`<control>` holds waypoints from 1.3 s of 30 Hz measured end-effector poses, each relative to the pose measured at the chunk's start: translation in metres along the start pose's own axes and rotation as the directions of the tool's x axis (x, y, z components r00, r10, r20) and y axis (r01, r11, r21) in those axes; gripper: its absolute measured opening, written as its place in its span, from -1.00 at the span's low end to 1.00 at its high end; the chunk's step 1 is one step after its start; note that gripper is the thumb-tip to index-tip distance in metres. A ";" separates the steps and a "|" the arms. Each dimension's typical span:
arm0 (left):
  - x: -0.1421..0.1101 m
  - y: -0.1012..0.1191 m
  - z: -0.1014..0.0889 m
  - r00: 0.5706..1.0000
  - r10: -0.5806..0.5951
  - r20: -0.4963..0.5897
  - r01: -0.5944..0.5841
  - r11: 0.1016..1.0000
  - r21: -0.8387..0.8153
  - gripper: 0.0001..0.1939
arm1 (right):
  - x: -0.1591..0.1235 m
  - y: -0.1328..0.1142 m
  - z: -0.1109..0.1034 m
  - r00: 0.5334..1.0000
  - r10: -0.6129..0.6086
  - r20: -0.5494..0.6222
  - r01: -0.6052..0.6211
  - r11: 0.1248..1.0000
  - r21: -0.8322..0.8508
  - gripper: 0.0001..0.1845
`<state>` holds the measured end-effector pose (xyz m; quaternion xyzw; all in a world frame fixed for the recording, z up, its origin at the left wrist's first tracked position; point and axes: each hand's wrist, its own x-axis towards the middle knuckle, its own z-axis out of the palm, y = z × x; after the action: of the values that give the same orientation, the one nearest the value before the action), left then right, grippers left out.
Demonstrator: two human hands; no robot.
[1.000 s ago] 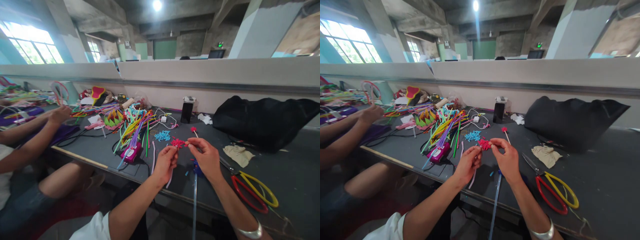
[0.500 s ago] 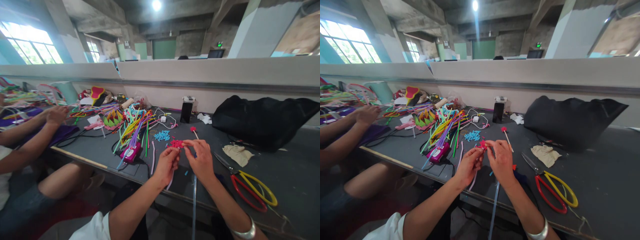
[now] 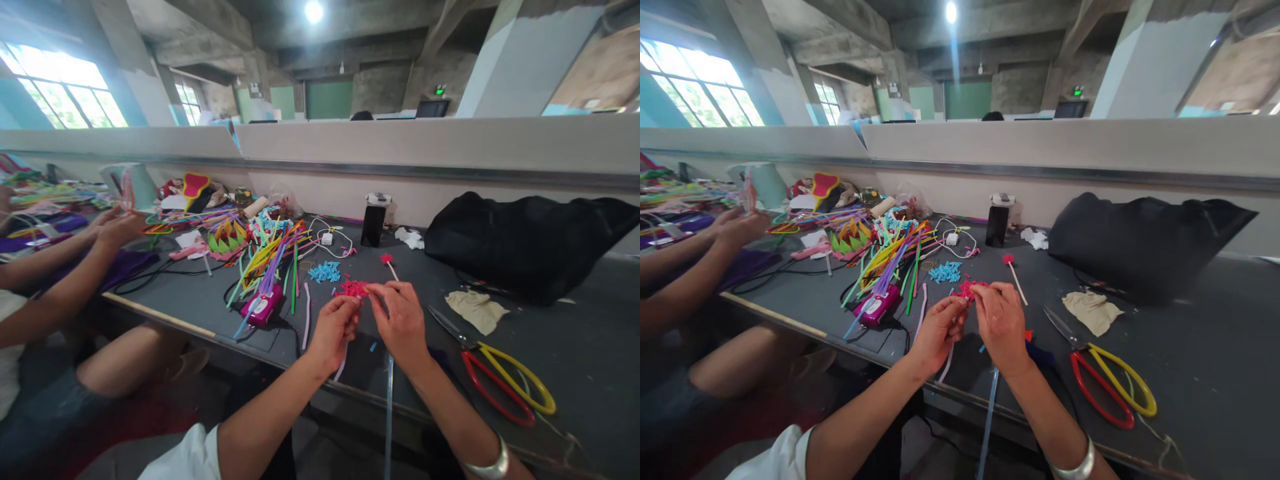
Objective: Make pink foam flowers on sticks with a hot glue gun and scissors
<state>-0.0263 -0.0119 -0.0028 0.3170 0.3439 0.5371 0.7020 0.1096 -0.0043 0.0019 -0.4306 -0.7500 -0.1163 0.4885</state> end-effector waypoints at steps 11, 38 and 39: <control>0.000 0.000 0.001 1.000 -0.002 -0.015 0.002 1.000 0.002 -0.72 | -0.001 0.000 0.001 0.999 -0.050 -0.013 0.050 0.999 -0.013 -0.76; -0.001 0.005 0.002 0.999 0.040 -0.007 -0.040 0.999 -0.009 -0.73 | 0.012 0.007 -0.021 0.999 -0.054 0.004 0.053 0.998 0.038 -0.82; -0.001 0.005 0.002 0.999 0.039 -0.007 -0.040 0.999 -0.009 -0.73 | 0.012 0.007 -0.020 0.998 -0.059 0.019 0.059 0.998 0.025 -0.83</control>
<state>-0.0281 -0.0119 0.0027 0.3184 0.3374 0.5536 0.6916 0.1261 -0.0055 0.0197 -0.4034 -0.7684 -0.1173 0.4828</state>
